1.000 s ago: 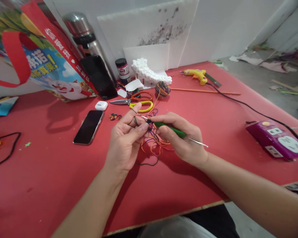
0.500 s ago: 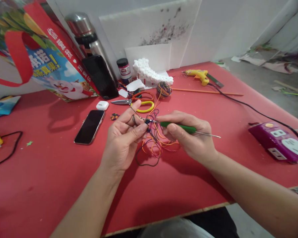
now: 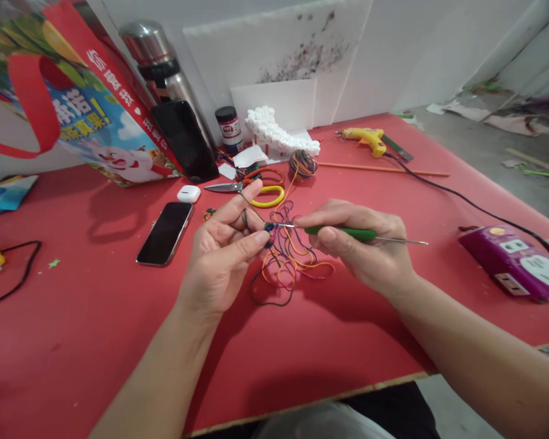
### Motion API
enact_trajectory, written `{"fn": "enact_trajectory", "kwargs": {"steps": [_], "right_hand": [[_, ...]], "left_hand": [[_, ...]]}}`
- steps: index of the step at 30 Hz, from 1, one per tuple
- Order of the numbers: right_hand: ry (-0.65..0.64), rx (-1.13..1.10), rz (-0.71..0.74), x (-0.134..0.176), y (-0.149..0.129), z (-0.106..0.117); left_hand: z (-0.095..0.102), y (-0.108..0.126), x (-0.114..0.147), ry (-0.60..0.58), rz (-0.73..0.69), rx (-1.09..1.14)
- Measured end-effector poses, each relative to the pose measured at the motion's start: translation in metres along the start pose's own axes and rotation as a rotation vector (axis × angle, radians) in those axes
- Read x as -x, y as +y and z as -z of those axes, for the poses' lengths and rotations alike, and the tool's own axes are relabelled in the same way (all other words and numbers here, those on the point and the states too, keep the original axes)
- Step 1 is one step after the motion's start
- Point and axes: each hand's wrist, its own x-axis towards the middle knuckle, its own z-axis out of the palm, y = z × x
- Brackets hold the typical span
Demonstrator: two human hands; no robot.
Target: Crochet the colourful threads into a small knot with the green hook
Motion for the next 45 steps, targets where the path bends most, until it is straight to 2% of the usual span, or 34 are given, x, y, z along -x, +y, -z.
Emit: {"fn": "enact_trajectory", "kwargs": {"steps": [6,18,21,25,28,35,39,45], "right_hand": [[-0.044,-0.012,0.032,-0.003,-0.001,0.006],[-0.101,-0.117,-0.007,-0.005,0.002,0.015],[-0.105,-0.183,-0.076,-0.006,0.001,0.015],[-0.071,-0.359,-0.245,-0.007,0.0,0.011],[-0.043,-0.505,-0.358,-0.007,0.0,0.003],[0.069,-0.74,-0.522,-0.003,-0.001,-0.02],[0.102,-0.745,-0.545,-0.002,-0.001,-0.024],[0.092,-0.681,-0.545,-0.002,-0.001,-0.022]], "left_hand": [[0.006,0.001,-0.003,-0.094,0.02,0.03],[0.008,0.004,-0.005,-0.177,0.152,0.048],[0.008,0.004,-0.006,-0.206,0.162,0.064],[0.008,0.0,-0.006,-0.238,0.159,0.082],[0.004,-0.006,-0.004,-0.21,0.113,0.087],[-0.01,-0.022,0.003,-0.01,-0.038,0.031],[-0.009,-0.026,0.005,0.024,-0.042,0.012],[-0.009,-0.024,0.003,0.014,-0.063,0.008]]}}
